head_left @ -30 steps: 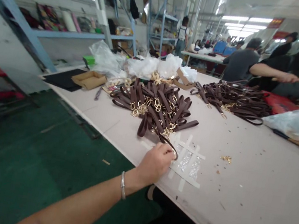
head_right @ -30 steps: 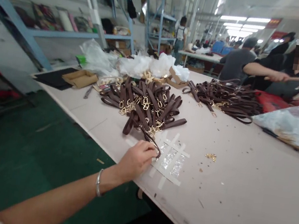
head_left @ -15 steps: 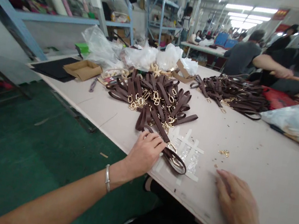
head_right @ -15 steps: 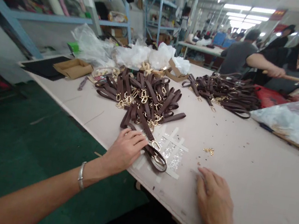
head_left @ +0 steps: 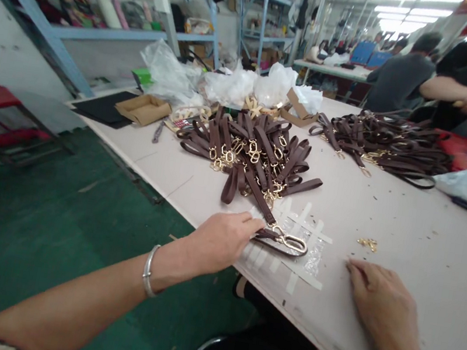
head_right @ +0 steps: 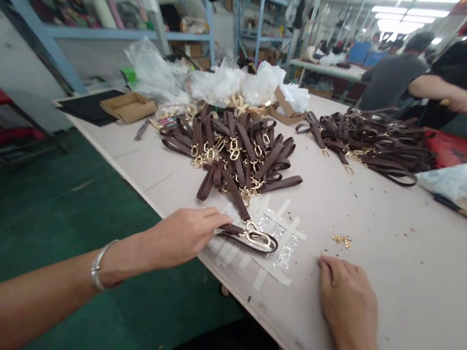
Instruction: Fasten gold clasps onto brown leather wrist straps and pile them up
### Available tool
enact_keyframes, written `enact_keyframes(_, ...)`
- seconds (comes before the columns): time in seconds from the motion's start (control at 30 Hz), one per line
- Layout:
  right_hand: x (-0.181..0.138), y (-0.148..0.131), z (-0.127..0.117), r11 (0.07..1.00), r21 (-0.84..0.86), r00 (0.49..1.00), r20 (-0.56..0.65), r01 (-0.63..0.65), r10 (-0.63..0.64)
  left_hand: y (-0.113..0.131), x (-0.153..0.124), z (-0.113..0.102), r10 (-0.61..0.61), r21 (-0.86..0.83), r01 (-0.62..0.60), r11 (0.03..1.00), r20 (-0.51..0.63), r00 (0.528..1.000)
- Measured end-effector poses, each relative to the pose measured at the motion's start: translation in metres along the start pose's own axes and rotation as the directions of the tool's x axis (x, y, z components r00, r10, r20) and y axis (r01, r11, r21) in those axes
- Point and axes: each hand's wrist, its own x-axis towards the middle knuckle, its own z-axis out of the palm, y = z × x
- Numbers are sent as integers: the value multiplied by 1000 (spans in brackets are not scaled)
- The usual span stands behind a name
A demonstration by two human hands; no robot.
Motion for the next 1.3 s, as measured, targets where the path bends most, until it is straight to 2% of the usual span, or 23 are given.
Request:
enact_keyframes(0.07,1,-1,1,999,9,999,-12,-40,41,4,-3,-3,-52,-229,47,972,-15,999)
enact_keyframes(0.13,1,0,2,999,30,998,-40,-44,45,11,-5,-1,-121,-472,107,875,1,993)
enact_keyframes(0.2,-1,1,2,999,49,999,-52,-15,17,18,-8,8,-192,-673,193,714,77,978)
enact_keyframes(0.3,-2,3,-2,995,100,999,20,26,-28,32,-11,28,-262,-851,343,398,252,931)
enact_keyframes(0.37,-2,1,-9,981,189,996,82,-51,36,43,-12,41,-255,-897,390,208,335,907)
enact_keyframes(0.4,-1,-3,-14,954,261,987,102,-145,122,48,-12,46,-255,-907,398,135,357,899)
enact_keyframes(0.43,-1,-9,-20,896,356,964,127,-264,234,54,-11,50,-261,-912,403,72,372,891)
enact_keyframes(0.5,-2,-26,-33,665,564,864,211,-489,456,65,-8,53,-294,-914,406,-32,396,870)
enact_keyframes(0.57,-4,-48,-45,386,709,762,330,-590,558,75,-3,55,-314,-918,381,-109,395,863)
enact_keyframes(0.6,-6,-60,-51,277,754,738,377,-596,560,79,-1,55,-308,-924,357,-136,381,872)
enact_keyframes(0.67,-9,-80,-58,145,807,734,426,-573,529,85,2,55,-274,-937,309,-162,343,898)
enact_keyframes(0.73,-12,-95,-63,105,832,756,433,-545,491,89,2,57,-240,-950,271,-154,302,923)
enact_keyframes(0.87,-15,-105,-65,159,831,788,419,-533,452,94,1,58,-204,-962,253,-99,268,942)
enact_keyframes(0.97,-17,-104,-64,194,817,787,414,-543,458,96,1,58,-210,-963,259,-77,270,940)
enact_keyframes(1.1,-19,-108,-65,178,825,786,412,-537,461,98,1,60,-195,-962,269,-35,271,943)
enact_keyframes(1.2,-17,-115,-71,136,844,793,416,-519,446,98,-3,63,-167,-971,226,81,210,963)
enact_keyframes(1.3,-15,-122,-74,1,849,764,474,-528,438,94,-9,71,-198,-930,180,321,120,973)
